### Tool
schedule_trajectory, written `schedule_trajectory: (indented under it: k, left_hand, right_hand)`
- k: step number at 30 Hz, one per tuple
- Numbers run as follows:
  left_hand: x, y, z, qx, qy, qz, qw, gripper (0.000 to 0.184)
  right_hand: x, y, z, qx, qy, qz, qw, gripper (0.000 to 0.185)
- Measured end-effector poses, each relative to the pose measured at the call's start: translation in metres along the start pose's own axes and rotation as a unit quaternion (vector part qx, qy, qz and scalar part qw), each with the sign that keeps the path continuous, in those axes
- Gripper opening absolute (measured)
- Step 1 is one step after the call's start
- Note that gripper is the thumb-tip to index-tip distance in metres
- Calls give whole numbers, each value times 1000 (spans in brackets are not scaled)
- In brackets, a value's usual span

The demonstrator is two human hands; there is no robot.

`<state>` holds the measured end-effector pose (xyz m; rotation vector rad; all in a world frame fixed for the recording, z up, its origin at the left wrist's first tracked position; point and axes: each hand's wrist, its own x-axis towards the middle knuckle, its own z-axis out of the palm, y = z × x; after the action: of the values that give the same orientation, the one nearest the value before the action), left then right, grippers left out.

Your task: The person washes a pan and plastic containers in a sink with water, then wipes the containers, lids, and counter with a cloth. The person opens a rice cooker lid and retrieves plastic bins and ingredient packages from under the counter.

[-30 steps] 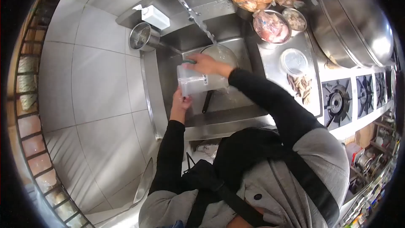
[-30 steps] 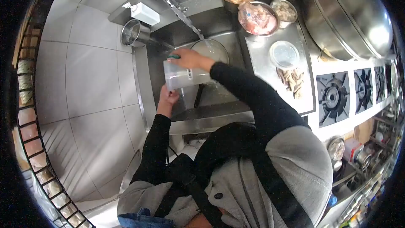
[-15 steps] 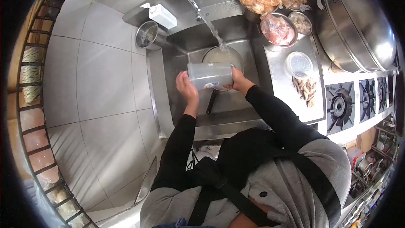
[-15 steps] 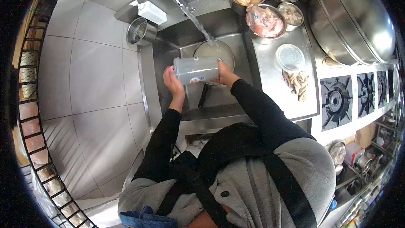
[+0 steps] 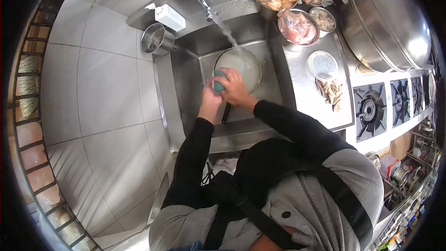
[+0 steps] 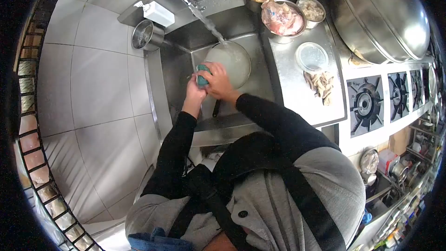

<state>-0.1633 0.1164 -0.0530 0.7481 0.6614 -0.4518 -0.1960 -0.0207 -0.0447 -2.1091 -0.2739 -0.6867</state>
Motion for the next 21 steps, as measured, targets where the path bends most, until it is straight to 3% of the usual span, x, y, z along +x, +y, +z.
schedule_trajectory:
  k: [1,2,3,4,7,8,10,12,14,15,16,17,18,19,21]
  left_hand:
    - [-8,5,-7,-28,16,-7,999,48]
    - [4,13,-24,-165,70,-33,983,46]
    - [11,15,-44,-156,70,-29,985,45]
    - [12,13,-67,-149,72,-25,986,45]
    - [27,9,-79,-123,62,0,990,44]
    - [35,12,-69,-114,55,11,992,43]
    - [37,25,-42,-134,24,-2,991,44]
    - [52,49,-42,-50,26,44,997,39]
    - [62,62,-1,103,-4,63,993,32]
    - [63,65,27,213,-34,70,974,29]
    - [64,64,55,305,-70,84,946,26]
    - [68,65,82,405,-172,68,895,28]
    - [80,60,105,557,-143,141,806,30]
    - [89,54,125,689,-104,210,686,33]
    - [95,44,159,777,-133,422,448,39]
  right_hand:
    - [2,6,-10,-4,-43,-57,997,44]
    - [11,10,-13,-40,26,32,998,35]
    - [26,29,-20,153,57,236,958,28]
    - [35,42,-24,332,79,422,840,23]
    - [14,76,11,493,8,588,641,23]
    - [-4,49,33,594,81,557,575,26]
    - [-20,17,47,554,168,554,599,32]
    - [-29,5,28,483,18,605,633,37]
    - [-35,19,9,336,-78,460,819,38]
    - [-37,27,1,246,-130,378,883,39]
    - [-37,29,-7,271,-100,450,845,41]
    - [-30,26,-14,298,-71,515,801,42]
    - [-22,21,-22,328,-44,573,750,44]
    - [-19,18,-33,301,-58,564,767,46]
    - [-21,21,-60,249,-91,542,797,49]
